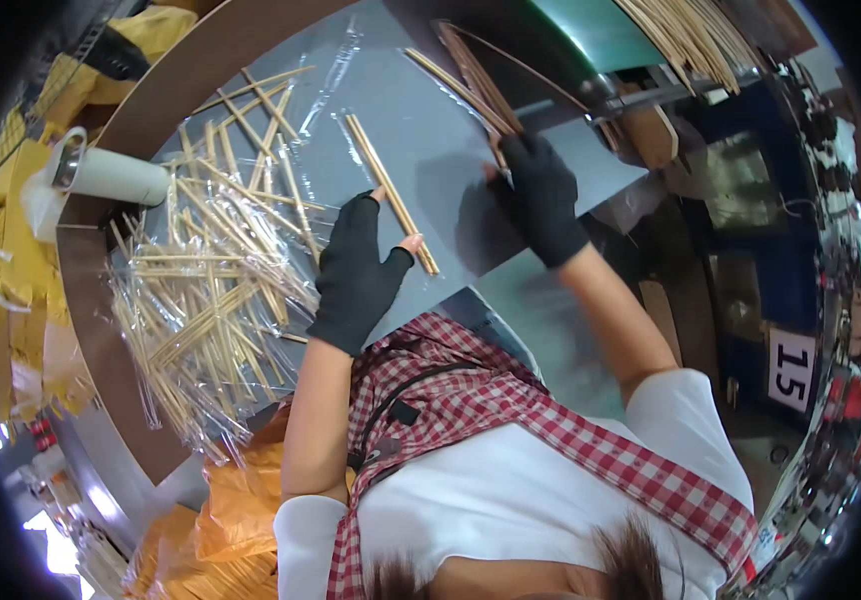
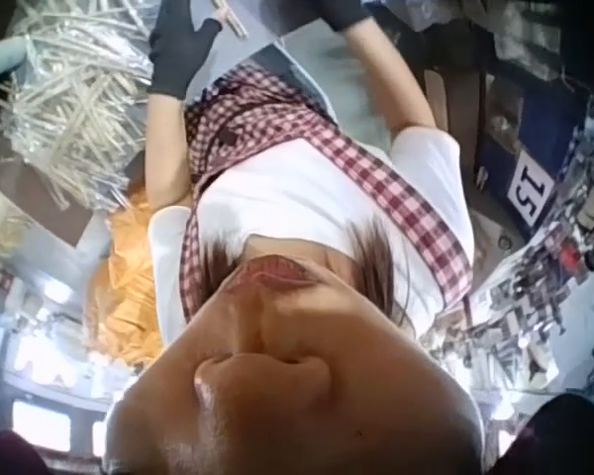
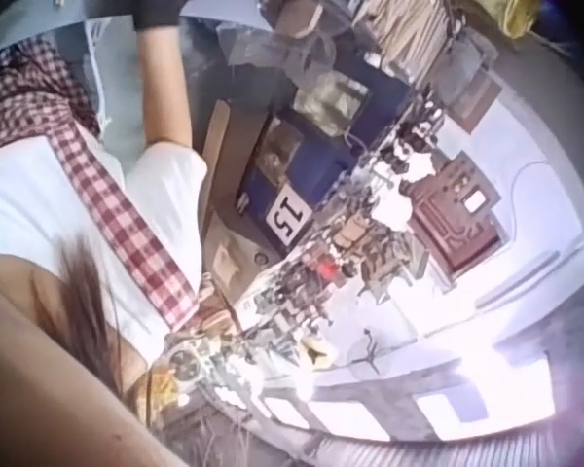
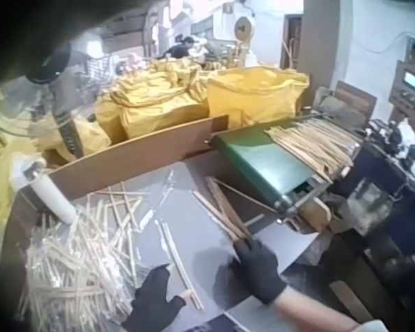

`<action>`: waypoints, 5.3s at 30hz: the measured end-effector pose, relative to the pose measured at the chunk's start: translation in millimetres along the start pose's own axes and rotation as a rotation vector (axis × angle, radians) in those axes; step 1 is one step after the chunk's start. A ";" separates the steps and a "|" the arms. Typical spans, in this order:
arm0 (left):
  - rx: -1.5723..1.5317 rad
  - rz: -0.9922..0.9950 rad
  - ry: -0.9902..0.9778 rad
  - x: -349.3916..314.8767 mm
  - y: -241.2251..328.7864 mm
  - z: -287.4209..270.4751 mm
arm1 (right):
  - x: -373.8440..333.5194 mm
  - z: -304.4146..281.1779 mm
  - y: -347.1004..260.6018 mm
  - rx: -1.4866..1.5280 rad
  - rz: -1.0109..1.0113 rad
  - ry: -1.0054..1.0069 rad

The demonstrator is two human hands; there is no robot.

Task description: Sorting, bundling, and placing wooden sticks onto a production conveyor belt.

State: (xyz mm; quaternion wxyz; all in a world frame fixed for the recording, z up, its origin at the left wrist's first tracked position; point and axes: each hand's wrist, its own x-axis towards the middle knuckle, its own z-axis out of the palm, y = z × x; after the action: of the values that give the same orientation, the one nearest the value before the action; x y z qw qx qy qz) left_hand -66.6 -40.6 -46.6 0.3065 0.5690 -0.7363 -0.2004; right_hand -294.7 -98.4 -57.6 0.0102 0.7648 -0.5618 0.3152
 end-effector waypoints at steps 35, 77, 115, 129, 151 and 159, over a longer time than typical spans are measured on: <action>-1.183 -0.427 0.219 70.5 -43.6 -25.6 | -30.5 -23.7 -16.0 1.315 0.594 -0.740; -1.301 -0.546 0.209 10.7 -4.0 -8.7 | -46.1 9.6 -22.0 0.995 0.622 -0.498; -1.391 -0.508 0.319 -2.1 -10.1 -39.3 | -42.7 -24.8 -55.3 1.323 0.489 -0.885; -1.533 -0.510 0.317 -9.2 -31.3 -40.1 | -43.3 -13.6 -69.3 1.610 0.601 -1.043; 1.258 -0.268 0.165 -149.0 -90.8 -326.2 | -110.0 -115.6 27.9 0.432 0.191 -0.229; -0.001 -0.068 0.177 -35.6 -59.2 -147.7 | -103.8 -42.6 -116.2 1.623 0.693 -0.858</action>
State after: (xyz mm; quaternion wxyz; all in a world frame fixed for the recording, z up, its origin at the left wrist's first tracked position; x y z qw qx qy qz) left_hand 82.0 -14.6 15.5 0.3635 0.6088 -0.6867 -0.1600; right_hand -231.7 48.7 -35.4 -0.8167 0.3822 -0.3240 0.2864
